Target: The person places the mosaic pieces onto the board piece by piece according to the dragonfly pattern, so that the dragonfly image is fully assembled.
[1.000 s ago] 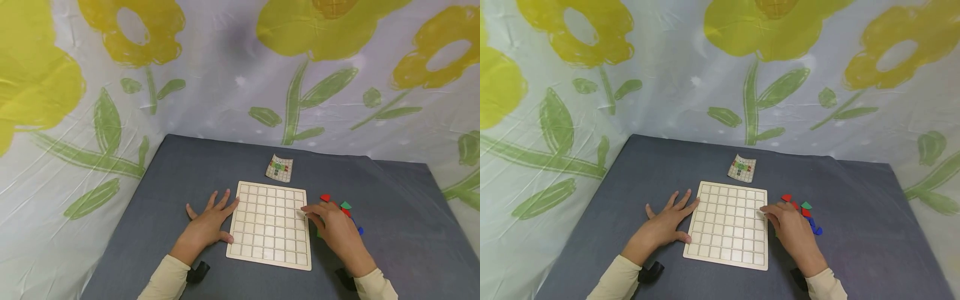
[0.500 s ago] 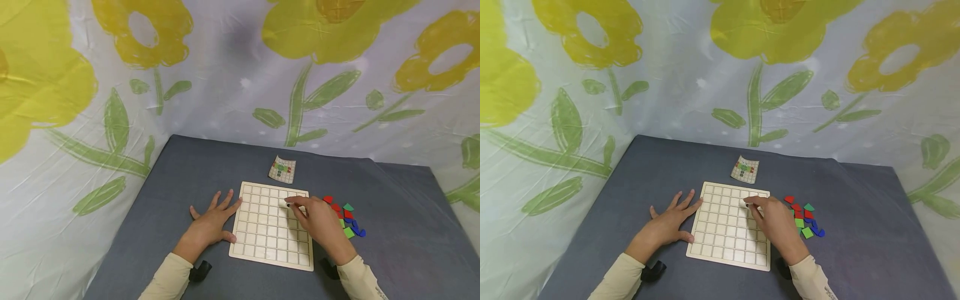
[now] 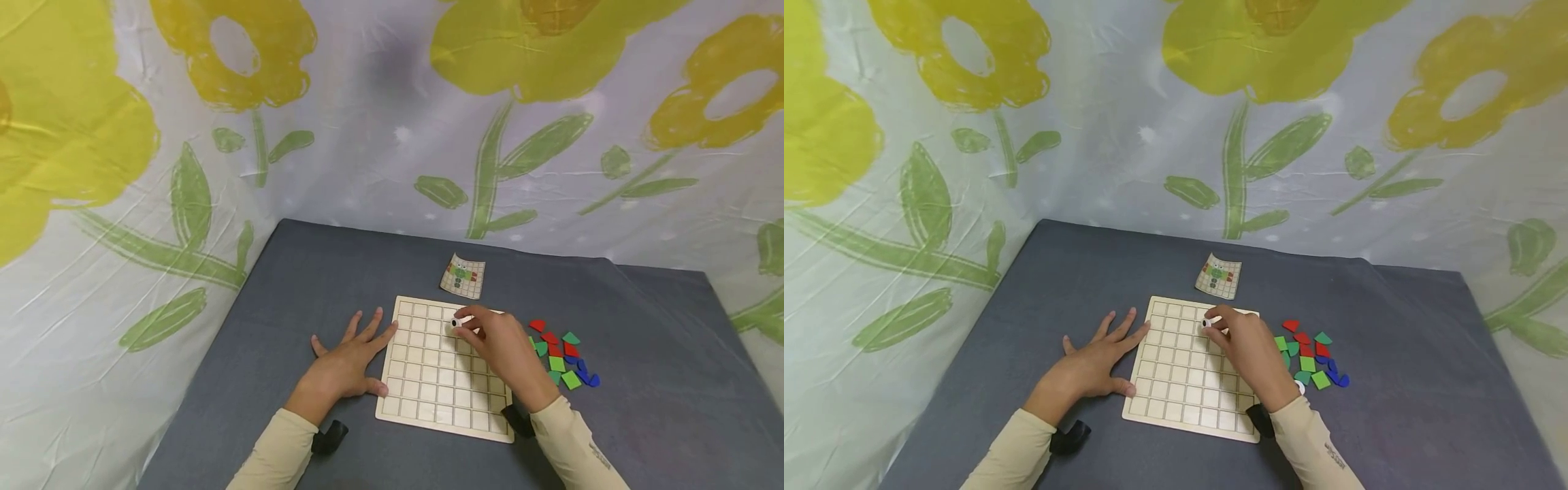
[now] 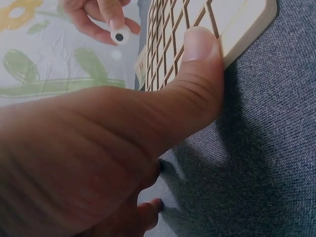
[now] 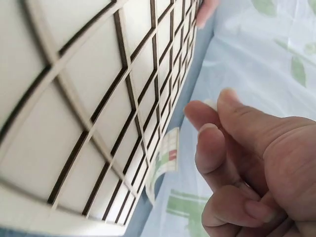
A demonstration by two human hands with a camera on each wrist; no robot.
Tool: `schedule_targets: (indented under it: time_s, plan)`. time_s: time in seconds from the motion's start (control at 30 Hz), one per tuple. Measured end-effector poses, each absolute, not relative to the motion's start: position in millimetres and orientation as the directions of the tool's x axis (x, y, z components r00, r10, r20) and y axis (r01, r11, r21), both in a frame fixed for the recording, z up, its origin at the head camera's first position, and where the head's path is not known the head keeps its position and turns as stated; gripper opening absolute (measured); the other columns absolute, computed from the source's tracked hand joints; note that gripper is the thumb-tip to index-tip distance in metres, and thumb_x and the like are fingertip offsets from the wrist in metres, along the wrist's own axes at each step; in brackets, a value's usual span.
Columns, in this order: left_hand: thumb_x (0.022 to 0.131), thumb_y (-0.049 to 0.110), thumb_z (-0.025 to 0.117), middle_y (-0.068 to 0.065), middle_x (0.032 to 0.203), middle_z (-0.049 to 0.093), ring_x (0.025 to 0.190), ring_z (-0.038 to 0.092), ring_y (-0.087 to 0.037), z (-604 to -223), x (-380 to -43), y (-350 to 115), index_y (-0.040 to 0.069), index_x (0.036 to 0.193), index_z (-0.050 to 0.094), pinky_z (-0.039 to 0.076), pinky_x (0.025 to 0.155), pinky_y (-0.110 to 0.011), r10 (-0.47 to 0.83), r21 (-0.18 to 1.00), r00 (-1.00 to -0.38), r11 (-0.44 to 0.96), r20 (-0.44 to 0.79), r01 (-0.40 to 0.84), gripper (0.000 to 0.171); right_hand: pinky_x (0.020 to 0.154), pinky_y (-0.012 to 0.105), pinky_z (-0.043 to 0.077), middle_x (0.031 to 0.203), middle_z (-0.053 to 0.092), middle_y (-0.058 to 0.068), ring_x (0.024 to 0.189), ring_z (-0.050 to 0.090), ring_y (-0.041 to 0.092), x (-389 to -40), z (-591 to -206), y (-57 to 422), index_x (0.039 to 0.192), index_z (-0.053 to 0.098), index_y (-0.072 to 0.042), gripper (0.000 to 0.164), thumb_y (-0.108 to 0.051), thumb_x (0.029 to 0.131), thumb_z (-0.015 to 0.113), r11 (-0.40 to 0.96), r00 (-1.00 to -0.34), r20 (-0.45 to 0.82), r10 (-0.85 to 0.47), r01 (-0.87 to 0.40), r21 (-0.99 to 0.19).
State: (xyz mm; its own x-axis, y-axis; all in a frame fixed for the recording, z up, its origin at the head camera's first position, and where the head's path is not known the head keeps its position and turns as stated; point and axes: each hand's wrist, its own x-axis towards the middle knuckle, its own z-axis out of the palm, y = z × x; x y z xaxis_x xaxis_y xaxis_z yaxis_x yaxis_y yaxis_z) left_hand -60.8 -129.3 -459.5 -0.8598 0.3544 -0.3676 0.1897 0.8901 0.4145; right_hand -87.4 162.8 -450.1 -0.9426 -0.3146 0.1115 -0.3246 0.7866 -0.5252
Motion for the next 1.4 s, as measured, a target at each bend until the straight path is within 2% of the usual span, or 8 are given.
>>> schedule_targets:
  time_s: [0.27, 0.43, 0.73, 0.97, 1.17, 1.27, 1.4]
  plan:
    - [0.077, 0.044, 0.091, 0.004, 0.179, 0.005, 0.165, 0.000, -0.034, -458.8, -61.8, -129.5, 0.038, 0.169, 0.024, 0.001, 0.101, -0.096, 0.349, 0.414, -0.860, 0.892, -0.372, 0.183, 0.114, 0.067, 0.031, 0.060, 0.098, 0.081, -0.004, 0.075, 0.071, 0.006, -98.7, -454.7, 143.1, 0.111, 0.076, -0.014, 0.025, -0.026, 0.092, 0.085, 0.766, -0.936, 0.071, -0.346, -0.325, -0.555]
    - [0.077, 0.045, 0.090, 0.005, 0.179, 0.005, 0.165, 0.000, -0.033, -456.7, -60.9, -130.1, 0.038, 0.169, 0.025, 0.002, 0.101, -0.096, 0.351, 0.413, -0.857, 0.892, -0.377, 0.184, 0.114, 0.065, 0.029, 0.058, 0.097, 0.081, -0.003, 0.072, 0.069, 0.004, -103.8, -460.0, 135.8, 0.111, 0.076, -0.014, 0.024, -0.024, 0.091, 0.086, 0.761, -0.938, 0.043, -0.345, -0.307, -0.571]
    - [0.077, 0.045, 0.090, 0.005, 0.179, 0.002, 0.165, -0.003, -0.033, -459.3, -61.9, -130.1, 0.040, 0.169, 0.023, 0.000, 0.102, -0.096, 0.350, 0.414, -0.854, 0.892, -0.385, 0.179, 0.115, 0.067, 0.030, 0.059, 0.092, 0.079, -0.002, 0.072, 0.067, 0.006, -108.8, -462.4, 127.4, 0.112, 0.079, -0.010, 0.019, -0.015, 0.094, 0.083, 0.743, -0.931, 0.077, -0.356, -0.332, -0.581]
    - [0.077, 0.045, 0.091, 0.005, 0.179, 0.003, 0.165, -0.002, -0.033, -463.3, -62.4, -131.8, 0.040, 0.169, 0.022, -0.001, 0.101, -0.096, 0.361, 0.427, -0.854, 0.885, -0.375, 0.187, 0.116, 0.063, 0.027, 0.054, 0.090, 0.078, -0.002, 0.070, 0.063, 0.005, -110.1, -466.0, 124.9, 0.108, 0.081, -0.008, 0.015, -0.014, 0.094, 0.083, 0.757, -0.935, 0.082, -0.344, -0.328, -0.565]
    - [0.074, 0.047, 0.093, 0.007, 0.178, -0.002, 0.164, -0.006, -0.033, -478.2, -65.1, -135.2, 0.046, 0.168, 0.016, -0.009, 0.095, -0.097, 0.381, 0.467, -0.856, 0.863, -0.350, 0.194, 0.121, 0.067, 0.030, 0.056, 0.092, 0.076, -0.002, 0.074, 0.064, 0.007, -110.5, -469.1, 125.0, 0.103, 0.083, -0.010, 0.011, -0.014, 0.092, 0.084, 0.771, -0.935, 0.075, -0.348, -0.331, -0.544]
    - [0.073, 0.048, 0.093, 0.008, 0.179, -0.001, 0.165, -0.005, -0.033, -478.1, -64.5, -135.1, 0.048, 0.168, 0.016, -0.008, 0.095, -0.098, 0.377, 0.455, -0.860, 0.868, -0.343, 0.199, 0.122, 0.067, 0.031, 0.056, 0.091, 0.074, -0.002, 0.075, 0.064, 0.007, -110.0, -470.0, 124.7, 0.102, 0.083, -0.011, 0.011, -0.016, 0.092, 0.085, 0.785, -0.940, 0.060, -0.337, -0.315, -0.534]
    - [0.075, 0.044, 0.092, 0.006, 0.179, 0.002, 0.165, -0.004, -0.032, -466.0, -62.4, -132.1, 0.042, 0.169, 0.020, -0.004, 0.099, -0.096, 0.363, 0.441, -0.855, 0.879, -0.370, 0.182, 0.118, 0.062, 0.030, 0.054, 0.090, 0.071, -0.003, 0.073, 0.062, 0.008, -108.8, -469.9, 124.8, 0.102, 0.084, -0.013, 0.012, -0.020, 0.092, 0.085, 0.806, -0.946, 0.060, -0.319, -0.304, -0.508]
